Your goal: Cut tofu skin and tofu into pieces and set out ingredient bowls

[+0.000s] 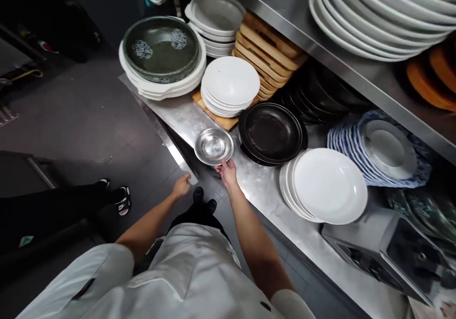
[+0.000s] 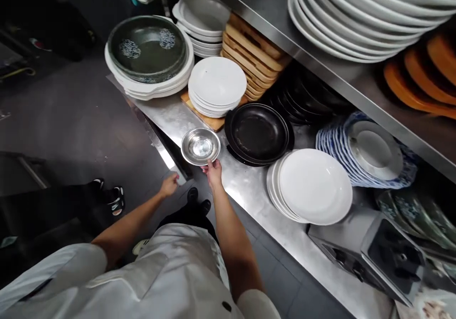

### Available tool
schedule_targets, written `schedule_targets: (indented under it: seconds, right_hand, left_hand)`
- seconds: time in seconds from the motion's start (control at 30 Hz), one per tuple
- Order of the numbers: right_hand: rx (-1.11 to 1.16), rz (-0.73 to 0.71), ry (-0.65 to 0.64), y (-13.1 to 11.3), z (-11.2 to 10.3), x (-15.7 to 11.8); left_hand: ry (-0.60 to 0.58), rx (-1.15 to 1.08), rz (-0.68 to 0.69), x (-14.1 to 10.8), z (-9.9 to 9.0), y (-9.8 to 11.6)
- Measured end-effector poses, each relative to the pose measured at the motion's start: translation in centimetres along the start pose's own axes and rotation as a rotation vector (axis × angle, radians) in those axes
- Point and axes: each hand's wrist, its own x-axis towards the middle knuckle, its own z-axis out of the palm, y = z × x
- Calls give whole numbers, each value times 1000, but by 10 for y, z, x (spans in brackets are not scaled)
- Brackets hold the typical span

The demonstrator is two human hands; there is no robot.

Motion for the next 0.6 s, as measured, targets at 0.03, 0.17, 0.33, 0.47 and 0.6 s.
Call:
schedule_targets:
  seconds: [0.03,0.17,0.33,0.47,0.6]
  right_hand:
    - [25,12,-29,0,6,2]
    - [-38,60,-216,27,9,-7]
    - [-545,180,-371,105,3,-29]
    - [-746,164,-222,164,31,-10]
    - [-884,77,-19,219,81,66]
  left_hand:
    - [6,19,-22,-16,-15,-20]
    - [25,46,-136,-71,-78,-102]
    - [224,317,-360,-85,-144,-151]
    - [529,207,-195,-21,-156,-127]
    - [141,-350,-99,98,-113,-105]
